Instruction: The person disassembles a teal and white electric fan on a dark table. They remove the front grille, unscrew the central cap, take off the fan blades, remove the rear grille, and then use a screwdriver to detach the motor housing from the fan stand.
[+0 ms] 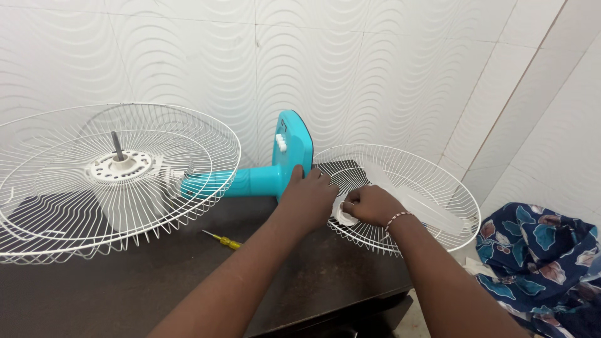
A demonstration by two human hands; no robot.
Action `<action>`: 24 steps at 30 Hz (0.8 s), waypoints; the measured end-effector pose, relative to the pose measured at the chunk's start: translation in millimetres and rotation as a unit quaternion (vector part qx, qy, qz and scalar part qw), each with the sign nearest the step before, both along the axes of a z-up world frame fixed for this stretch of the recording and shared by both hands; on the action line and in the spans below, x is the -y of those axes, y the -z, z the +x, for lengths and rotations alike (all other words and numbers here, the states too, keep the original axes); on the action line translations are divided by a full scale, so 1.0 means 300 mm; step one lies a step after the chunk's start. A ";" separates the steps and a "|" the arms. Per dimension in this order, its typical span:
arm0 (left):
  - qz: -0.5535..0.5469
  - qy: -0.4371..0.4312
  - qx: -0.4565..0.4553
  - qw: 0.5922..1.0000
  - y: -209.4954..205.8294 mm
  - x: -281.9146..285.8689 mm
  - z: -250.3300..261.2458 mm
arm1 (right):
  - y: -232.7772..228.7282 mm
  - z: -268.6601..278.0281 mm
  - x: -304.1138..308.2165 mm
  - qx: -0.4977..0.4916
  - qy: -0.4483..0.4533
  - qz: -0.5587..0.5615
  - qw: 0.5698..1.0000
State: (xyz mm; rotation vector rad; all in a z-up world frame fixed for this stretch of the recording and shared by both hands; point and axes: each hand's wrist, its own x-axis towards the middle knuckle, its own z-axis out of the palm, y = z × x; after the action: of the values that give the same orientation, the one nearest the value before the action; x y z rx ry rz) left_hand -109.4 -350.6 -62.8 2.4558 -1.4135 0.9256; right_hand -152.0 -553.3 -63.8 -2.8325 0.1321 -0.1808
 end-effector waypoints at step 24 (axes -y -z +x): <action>-0.111 0.055 -0.001 0.992 -0.197 -0.298 -0.112 | -0.244 -0.033 -0.428 0.560 -0.179 0.017 0.809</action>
State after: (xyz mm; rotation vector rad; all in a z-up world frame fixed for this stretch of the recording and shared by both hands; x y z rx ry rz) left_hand -143.1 -261.1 -3.6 2.1950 -1.3508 0.9966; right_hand -162.0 -425.0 9.4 -2.1760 -0.6293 -1.6287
